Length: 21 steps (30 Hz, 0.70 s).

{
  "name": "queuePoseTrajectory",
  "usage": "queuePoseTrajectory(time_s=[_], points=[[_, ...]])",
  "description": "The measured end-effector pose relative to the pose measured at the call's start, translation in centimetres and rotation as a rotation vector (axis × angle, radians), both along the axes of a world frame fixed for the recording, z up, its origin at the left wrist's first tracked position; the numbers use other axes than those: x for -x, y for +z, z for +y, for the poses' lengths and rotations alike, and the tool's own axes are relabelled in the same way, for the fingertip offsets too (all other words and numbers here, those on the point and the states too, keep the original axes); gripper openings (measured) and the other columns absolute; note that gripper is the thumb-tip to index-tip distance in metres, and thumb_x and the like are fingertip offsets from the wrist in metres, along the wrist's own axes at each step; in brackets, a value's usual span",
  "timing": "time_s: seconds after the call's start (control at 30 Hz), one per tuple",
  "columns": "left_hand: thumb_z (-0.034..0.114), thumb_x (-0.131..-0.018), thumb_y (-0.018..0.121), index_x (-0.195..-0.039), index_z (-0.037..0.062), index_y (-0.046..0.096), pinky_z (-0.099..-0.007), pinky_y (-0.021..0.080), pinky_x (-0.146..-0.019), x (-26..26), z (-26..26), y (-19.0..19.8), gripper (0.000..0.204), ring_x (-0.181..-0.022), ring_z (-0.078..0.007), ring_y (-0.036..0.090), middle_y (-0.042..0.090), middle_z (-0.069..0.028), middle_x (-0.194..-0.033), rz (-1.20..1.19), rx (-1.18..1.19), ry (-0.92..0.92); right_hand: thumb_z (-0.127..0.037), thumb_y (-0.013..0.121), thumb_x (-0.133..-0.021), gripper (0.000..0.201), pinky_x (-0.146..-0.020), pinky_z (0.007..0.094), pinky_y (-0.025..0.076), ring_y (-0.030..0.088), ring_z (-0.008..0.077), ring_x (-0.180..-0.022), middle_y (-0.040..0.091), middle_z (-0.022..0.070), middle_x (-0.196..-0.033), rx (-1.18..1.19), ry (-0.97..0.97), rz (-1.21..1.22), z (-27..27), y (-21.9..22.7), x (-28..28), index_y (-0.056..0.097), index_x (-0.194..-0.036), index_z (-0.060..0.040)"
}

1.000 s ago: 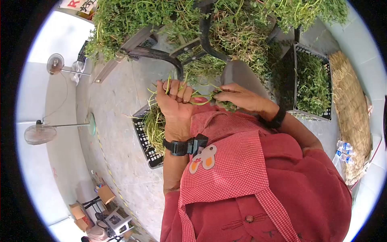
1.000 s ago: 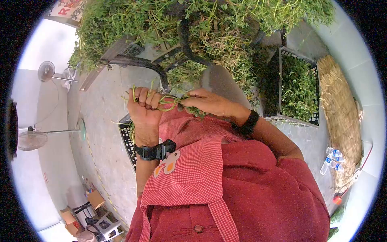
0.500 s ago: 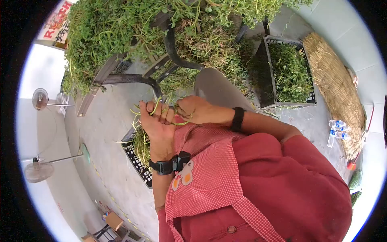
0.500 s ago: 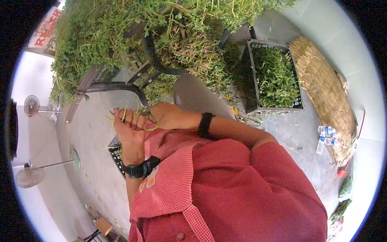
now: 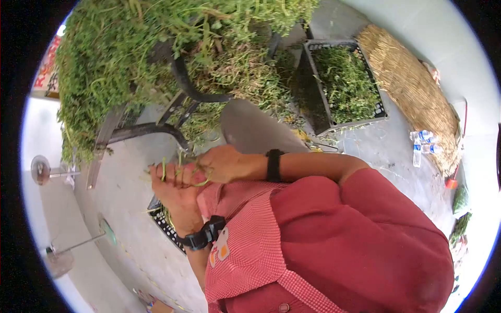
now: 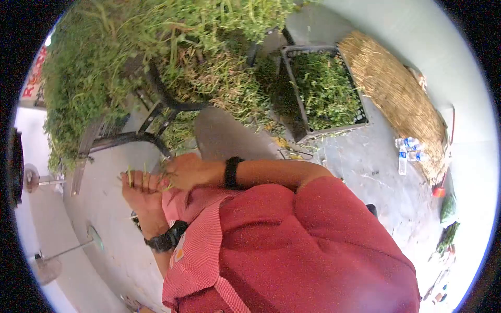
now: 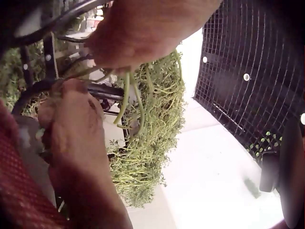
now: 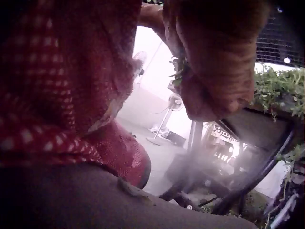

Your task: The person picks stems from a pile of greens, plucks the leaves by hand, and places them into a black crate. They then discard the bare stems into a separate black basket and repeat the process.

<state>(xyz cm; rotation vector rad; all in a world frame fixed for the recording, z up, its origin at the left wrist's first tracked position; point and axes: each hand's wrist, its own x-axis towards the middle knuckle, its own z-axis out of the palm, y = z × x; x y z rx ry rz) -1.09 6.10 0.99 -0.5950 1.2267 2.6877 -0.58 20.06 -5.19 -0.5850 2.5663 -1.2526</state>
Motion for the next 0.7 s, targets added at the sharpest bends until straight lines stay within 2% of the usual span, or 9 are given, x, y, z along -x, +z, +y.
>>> queuePoseTrajectory(time_s=[0.13,0.2,0.27,0.33,0.4,0.47,0.53,0.63,0.7], points=[[0.034,-0.093,0.044,-0.062,0.0164,0.033,-0.0247,0.019,-0.036,-0.2,2.3,1.9,0.037,-0.041,-0.0096,0.019,0.024,0.0049,-0.051,-0.2,0.235,0.287,-0.029,0.056,-0.073,0.031,-0.059,0.0475,0.049,0.061,0.0381,-0.071,0.063,0.0202,-0.075,-0.017,0.058,0.195,-1.3,-3.6,0.7,0.064,-0.076,0.0005],[0.034,-0.096,0.039,-0.061,0.0155,0.029,-0.0256,0.02,-0.037,-0.4,-0.4,2.2,0.04,-0.042,-0.0073,0.015,0.019,0.0061,-0.052,0.198,-0.148,-0.225,-0.028,0.056,-0.074,0.03,-0.06,0.0471,0.05,0.061,0.0383,-0.069,0.063,0.0194,-0.073,-0.105,0.0,0.09,-0.5,-7.7,1.9,0.065,-0.076,-0.0001],[0.034,-0.096,0.037,-0.061,0.0155,0.029,-0.0264,0.019,-0.038,-0.5,0.8,5.2,0.04,-0.043,-0.0076,0.016,0.019,0.0057,-0.053,0.239,-0.128,-0.251,-0.027,0.055,-0.075,0.029,-0.061,0.0466,0.05,0.061,0.0385,-0.068,0.063,0.0187,-0.071,-0.204,-0.042,-0.011,1.0,-7.9,3.6,0.066,-0.077,-0.0006],[0.033,-0.097,0.035,-0.061,0.0154,0.028,-0.0271,0.017,-0.039,-1.0,1.4,5.5,0.041,-0.045,-0.008,0.017,0.019,0.0054,-0.054,0.277,-0.095,-0.256,-0.021,0.053,-0.081,0.028,-0.072,0.0425,0.051,0.062,0.0347,-0.083,0.062,0.0221,-0.09,0.07,-0.136,-0.005,2.4,-5.3,5.3,0.066,-0.095,-0.0013],[0.03,-0.095,0.04,-0.062,0.0148,0.034,-0.0246,0.018,-0.039,-0.5,0.7,3.4,0.037,-0.046,-0.008,0.019,0.026,0.0052,-0.056,0.257,-0.1,-0.171,-0.016,0.046,-0.086,0.034,-0.086,0.0444,0.043,0.053,0.0357,-0.104,0.057,0.0229,-0.11,0.307,0.119,0.979,5.3,-7.6,5.1,0.053,-0.115,0.0003],[0.031,-0.095,0.039,-0.062,0.014,0.035,-0.0244,0.02,-0.04,0.0,-0.9,2.1,0.037,-0.05,-0.0089,0.023,0.03,0.0035,-0.061,0.285,-0.32,-0.363,-0.019,0.05,-0.088,0.038,-0.092,0.0441,0.039,0.045,0.0336,-0.115,0.05,0.022,-0.121,0.445,0.284,0.505,6.5,-8.0,4.8,0.047,-0.122,-0.0017],[0.03,-0.095,0.04,-0.064,0.012,0.039,-0.0247,0.024,-0.041,-0.4,-0.5,3.0,0.036,-0.055,-0.0101,0.029,0.039,0.0007,-0.068,0.186,-0.245,-0.205,-0.02,0.052,-0.086,0.041,-0.091,0.0426,0.039,0.045,0.0352,-0.112,0.049,0.0212,-0.122,0.425,0.056,0.014,6.8,-5.6,2.3,0.048,-0.123,-0.0046],[0.035,-0.096,0.034,-0.064,0.0128,0.044,-0.0243,0.029,-0.042,0.2,-2.3,2.1,0.041,-0.061,-0.0157,0.037,0.052,-0.0064,-0.074,0.189,-0.373,-0.198,-0.018,0.055,-0.084,0.045,-0.091,0.0403,0.04,0.044,0.0329,-0.113,0.048,0.0195,-0.122,0.647,0.176,-0.378,8.0,-7.7,3.8,0.046,-0.127,-0.0072],[0.032,-0.095,0.037,-0.069,0.0084,0.049,-0.0242,0.029,-0.042,0.5,-3.6,1.4,0.037,-0.064,-0.0148,0.038,0.051,-0.0051,-0.076,0.207,-0.356,-0.21,-0.02,0.056,-0.085,0.039,-0.082,0.036,0.045,0.051,0.0261,-0.103,0.053,0.0134,-0.116,0.105,0.148,0.402,11.3,-3.5,3.3,0.049,-0.122,-0.008]])
